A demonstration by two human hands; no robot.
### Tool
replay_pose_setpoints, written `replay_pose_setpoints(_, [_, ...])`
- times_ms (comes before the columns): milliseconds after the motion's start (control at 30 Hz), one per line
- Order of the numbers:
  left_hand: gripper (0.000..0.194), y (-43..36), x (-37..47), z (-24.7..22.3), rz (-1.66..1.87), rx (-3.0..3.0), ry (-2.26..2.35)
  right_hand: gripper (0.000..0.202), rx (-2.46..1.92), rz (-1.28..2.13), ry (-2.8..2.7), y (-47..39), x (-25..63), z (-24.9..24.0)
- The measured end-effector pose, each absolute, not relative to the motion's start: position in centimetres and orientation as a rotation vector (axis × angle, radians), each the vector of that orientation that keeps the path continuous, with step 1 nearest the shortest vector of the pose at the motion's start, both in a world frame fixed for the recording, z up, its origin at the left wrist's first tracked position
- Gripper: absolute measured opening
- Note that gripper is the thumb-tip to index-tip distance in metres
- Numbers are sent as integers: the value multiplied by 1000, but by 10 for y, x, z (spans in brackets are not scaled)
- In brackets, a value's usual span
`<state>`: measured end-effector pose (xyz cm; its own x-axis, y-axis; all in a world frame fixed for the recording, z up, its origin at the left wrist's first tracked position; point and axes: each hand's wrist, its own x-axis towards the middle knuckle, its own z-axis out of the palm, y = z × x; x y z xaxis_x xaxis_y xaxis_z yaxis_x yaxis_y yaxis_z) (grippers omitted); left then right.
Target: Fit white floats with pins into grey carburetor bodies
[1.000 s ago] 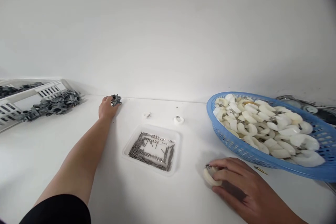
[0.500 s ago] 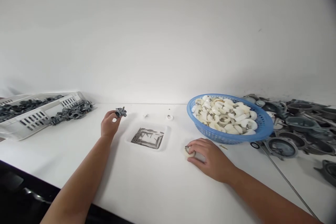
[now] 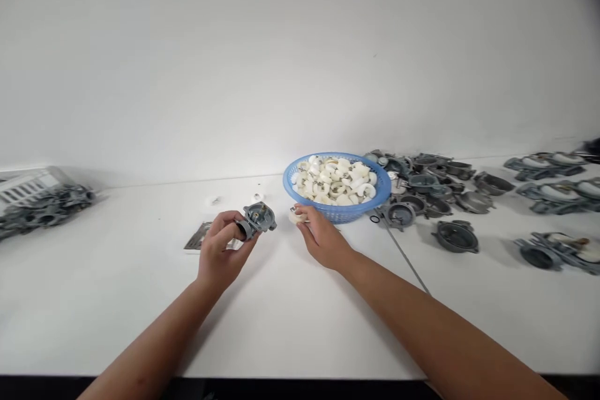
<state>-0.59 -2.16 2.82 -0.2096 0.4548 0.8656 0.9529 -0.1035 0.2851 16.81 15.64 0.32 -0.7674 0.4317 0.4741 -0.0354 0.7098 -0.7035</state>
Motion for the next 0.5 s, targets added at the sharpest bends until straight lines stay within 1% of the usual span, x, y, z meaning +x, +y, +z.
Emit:
replay_pose_setpoints(167, [29, -19, 5, 5, -1208, -1857, -1726, 20, -308, 1067, -2214, 151, 167, 4])
replay_pose_setpoints(400, [31, -14, 12, -5, -1167, -1917, -1867, 10, -231, 1525, -2129, 147, 168, 4])
replay_pose_setpoints(500, [31, -16, 12, -4, -1144, -1904, -1914, 11, -196, 1580, -2120, 149, 170, 4])
